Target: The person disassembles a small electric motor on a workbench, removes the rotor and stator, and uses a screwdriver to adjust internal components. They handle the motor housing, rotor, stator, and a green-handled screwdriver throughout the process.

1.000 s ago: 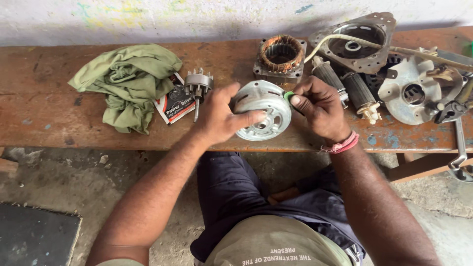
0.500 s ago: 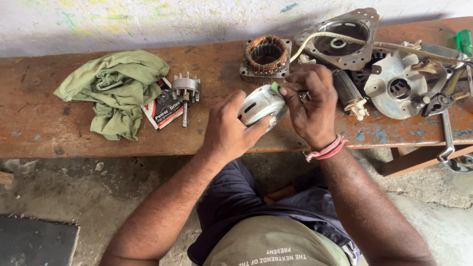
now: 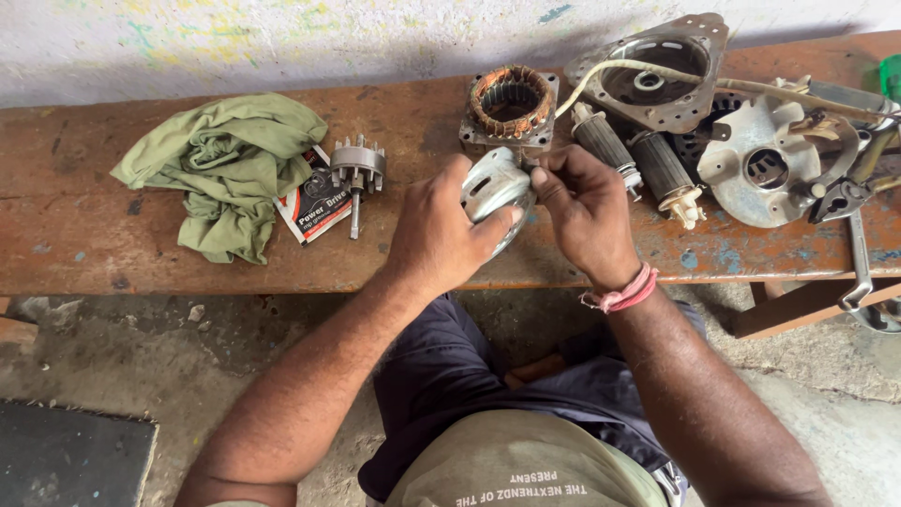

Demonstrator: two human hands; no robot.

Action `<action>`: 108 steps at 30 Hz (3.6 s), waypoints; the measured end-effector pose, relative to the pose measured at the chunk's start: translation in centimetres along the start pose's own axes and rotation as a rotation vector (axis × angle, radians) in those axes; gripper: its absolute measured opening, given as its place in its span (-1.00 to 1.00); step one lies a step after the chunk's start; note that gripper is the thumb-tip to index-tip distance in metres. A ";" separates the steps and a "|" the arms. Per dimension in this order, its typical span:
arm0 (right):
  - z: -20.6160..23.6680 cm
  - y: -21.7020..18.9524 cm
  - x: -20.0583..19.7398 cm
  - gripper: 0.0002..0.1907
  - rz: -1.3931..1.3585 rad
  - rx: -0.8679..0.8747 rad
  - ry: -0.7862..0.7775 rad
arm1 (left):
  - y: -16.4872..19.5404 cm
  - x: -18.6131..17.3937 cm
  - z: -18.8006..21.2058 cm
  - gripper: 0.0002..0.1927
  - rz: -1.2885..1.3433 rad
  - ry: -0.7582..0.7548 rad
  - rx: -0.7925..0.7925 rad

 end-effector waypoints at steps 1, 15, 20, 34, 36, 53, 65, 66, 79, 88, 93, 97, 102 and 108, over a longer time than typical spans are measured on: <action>-0.5 0.0 0.0 -0.95 -0.065 0.019 0.003 | 0.0 -0.1 -0.2 -0.55 0.021 -0.015 -0.039; 0.5 -3.9 1.1 -0.89 0.275 0.220 0.100 | 0.8 0.8 0.3 -0.62 0.031 -0.003 -0.121; 1.4 -0.7 1.6 -0.95 -0.157 0.067 0.178 | 0.7 0.8 0.6 -0.62 0.009 -0.012 -0.038; 1.4 -3.7 2.1 -0.92 -0.035 -0.101 0.190 | 0.8 1.1 0.8 -0.60 -0.030 0.028 -0.025; 1.9 -4.1 2.2 -0.93 0.503 -0.459 0.220 | 0.8 1.0 0.7 -0.62 -0.042 0.054 -0.022; 1.1 -4.3 2.0 -0.90 -0.259 0.023 0.187 | 0.5 1.0 1.0 -0.62 -0.002 -0.006 -0.138; 1.6 -2.0 2.1 -0.91 -0.294 0.175 0.151 | 0.8 0.9 0.9 -0.65 0.013 0.049 -0.077; 1.3 -1.7 2.2 -0.89 -0.562 0.353 0.104 | 0.8 0.8 0.9 -0.65 0.002 0.061 -0.057; 1.3 -3.3 2.0 -0.91 -0.304 0.099 0.202 | 0.9 0.9 0.6 -0.58 -0.023 0.011 -0.032; 2.5 -4.1 2.5 -0.93 0.274 -0.305 0.247 | 1.2 0.9 0.4 -0.61 0.021 0.020 -0.047; 1.1 -2.5 2.5 -0.88 -0.607 0.237 0.149 | 1.0 0.5 0.9 -0.61 -0.002 0.023 -0.037; 2.3 -2.5 2.0 -0.94 -0.026 -0.186 0.204 | 1.0 0.7 0.8 -0.63 0.017 0.012 -0.068; 2.5 -1.5 2.4 -0.93 0.156 -0.035 0.250 | 1.0 0.5 1.0 -0.61 0.020 0.043 0.001; 2.4 -2.0 2.6 -0.89 -0.261 -0.016 0.241 | 0.6 0.9 1.3 -0.59 -0.036 -0.021 -0.040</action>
Point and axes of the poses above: each hand's wrist, its own z-axis away from the middle knuckle, its own x-axis out of the palm, y = z × x, the point moved 1 cm from there along -z, towards the middle knuckle, and after that the axes turned 13 degrees about z, right-handed, at the moved point
